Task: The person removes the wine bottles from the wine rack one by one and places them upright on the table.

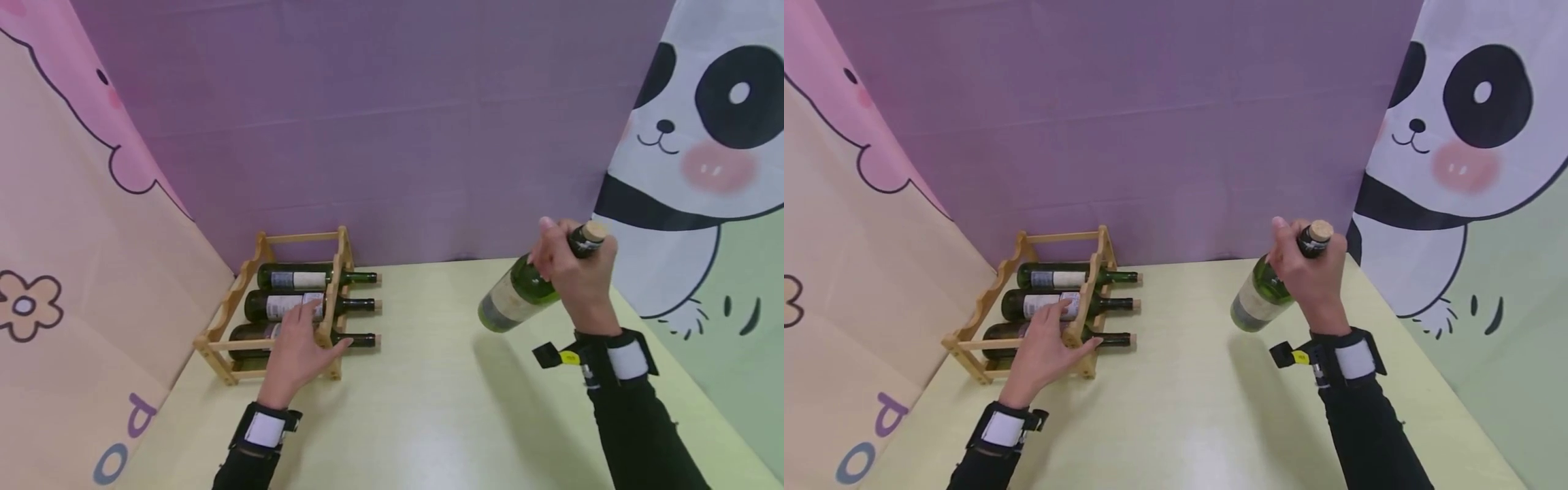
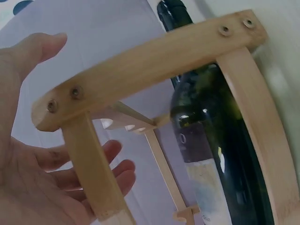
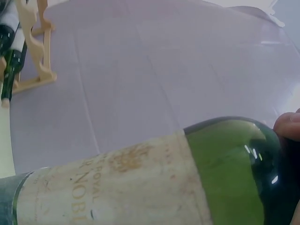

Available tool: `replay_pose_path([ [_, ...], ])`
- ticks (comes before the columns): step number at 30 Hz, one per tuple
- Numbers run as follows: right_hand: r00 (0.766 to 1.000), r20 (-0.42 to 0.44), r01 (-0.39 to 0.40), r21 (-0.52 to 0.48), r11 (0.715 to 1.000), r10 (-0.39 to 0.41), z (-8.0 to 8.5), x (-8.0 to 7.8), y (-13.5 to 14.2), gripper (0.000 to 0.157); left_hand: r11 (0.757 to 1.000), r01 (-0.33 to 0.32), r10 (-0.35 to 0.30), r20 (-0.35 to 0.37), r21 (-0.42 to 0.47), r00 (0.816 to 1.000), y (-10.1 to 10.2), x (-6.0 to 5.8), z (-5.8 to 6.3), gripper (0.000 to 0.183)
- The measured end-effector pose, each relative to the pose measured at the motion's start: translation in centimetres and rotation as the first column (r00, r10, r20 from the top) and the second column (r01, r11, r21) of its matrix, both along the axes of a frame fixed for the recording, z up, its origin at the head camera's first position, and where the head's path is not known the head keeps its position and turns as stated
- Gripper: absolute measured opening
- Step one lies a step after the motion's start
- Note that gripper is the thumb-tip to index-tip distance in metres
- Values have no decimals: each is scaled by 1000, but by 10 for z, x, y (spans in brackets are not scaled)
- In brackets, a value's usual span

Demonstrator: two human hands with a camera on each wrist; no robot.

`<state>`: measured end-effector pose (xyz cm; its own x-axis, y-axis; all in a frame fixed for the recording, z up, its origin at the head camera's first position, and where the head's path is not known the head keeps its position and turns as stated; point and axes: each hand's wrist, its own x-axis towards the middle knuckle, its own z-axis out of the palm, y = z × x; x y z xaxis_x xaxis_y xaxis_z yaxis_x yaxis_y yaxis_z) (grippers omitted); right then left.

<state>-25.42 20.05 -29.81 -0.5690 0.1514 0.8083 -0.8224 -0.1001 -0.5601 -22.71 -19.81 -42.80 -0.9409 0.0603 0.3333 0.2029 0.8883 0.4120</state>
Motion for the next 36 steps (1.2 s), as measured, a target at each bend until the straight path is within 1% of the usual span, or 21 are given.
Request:
replay_pose_path([
  [2,1000,2,16,-3,1000,-16,0,-5,5,42,1000,-18,18,5,-7,1000,-1,-1,-2,96],
  [5,999,12,42,-1,999,-42,-1,-13,11,42,999,-38,38,-10,-30,999,0,-2,-6,87],
  [8,998,21,59,4,998,-59,-1,-20,15,42,996,-49,44,-72,-78,996,0,-3,-10,73],
  [11,997,34,74,9,997,-74,0,-26,18,41,989,-57,38,-137,-138,990,0,-6,-12,52],
  [13,995,47,85,18,996,-86,0,-31,21,42,985,-59,33,-161,-160,986,-1,-8,-12,42],
  [15,991,71,112,42,993,-115,0,-37,25,42,985,-60,34,-157,-164,987,-1,-11,-12,42],
  [17,985,100,134,67,989,-141,-1,-45,29,43,984,-61,38,-140,-165,989,-2,-12,-12,45],
  [21,963,161,198,133,971,-218,-5,-60,36,43,984,-49,26,-134,-171,991,-2,-15,-14,47],
  [23,941,194,245,175,953,-278,-7,-68,38,42,985,-39,13,-148,-171,989,-3,-17,-16,46],
  [26,909,245,285,224,932,-337,-10,-79,43,41,986,-35,6,-174,-164,985,-3,-20,-20,45],
  [29,885,291,295,255,921,-364,-12,-90,47,39,987,-48,16,-203,-153,979,-3,-22,-23,45],
  [31,874,319,290,261,921,-366,-12,-95,49,38,987,-58,25,-222,-147,975,-4,-23,-25,45],
  [36,844,382,285,275,918,-376,-11,-102,51,37,985,-79,34,-278,-152,960,-3,-24,-31,47],
])
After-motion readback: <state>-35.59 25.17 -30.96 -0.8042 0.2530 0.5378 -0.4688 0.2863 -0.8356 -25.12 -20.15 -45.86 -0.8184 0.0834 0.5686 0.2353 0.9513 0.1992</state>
